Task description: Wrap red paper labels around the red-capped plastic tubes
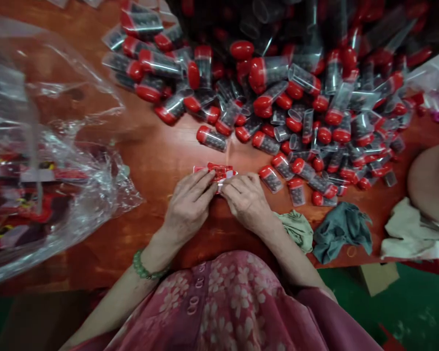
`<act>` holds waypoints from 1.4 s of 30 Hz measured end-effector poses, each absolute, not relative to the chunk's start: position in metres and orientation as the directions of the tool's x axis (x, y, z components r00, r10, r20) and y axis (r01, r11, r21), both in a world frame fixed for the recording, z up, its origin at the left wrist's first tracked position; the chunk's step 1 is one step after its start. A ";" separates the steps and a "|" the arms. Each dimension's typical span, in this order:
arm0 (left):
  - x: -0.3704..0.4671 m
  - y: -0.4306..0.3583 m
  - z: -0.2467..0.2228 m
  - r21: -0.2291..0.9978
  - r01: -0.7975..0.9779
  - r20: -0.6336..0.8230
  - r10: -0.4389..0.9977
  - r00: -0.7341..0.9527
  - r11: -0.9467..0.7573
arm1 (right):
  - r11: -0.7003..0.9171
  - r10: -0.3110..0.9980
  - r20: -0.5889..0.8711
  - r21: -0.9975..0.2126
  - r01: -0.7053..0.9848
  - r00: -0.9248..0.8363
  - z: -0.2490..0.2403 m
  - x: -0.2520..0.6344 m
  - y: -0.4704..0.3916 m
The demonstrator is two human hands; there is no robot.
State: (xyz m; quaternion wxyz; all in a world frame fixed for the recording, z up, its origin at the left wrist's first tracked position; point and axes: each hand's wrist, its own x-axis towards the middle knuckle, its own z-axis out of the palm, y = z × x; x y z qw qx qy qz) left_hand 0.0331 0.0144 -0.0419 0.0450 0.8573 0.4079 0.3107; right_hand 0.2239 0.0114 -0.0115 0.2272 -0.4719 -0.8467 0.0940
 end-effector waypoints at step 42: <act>0.023 0.009 0.002 0.867 0.238 0.345 0.872 0.349 -0.438 | 0.354 0.839 -0.139 -0.595 0.722 -0.527 0.047 0.263 -0.011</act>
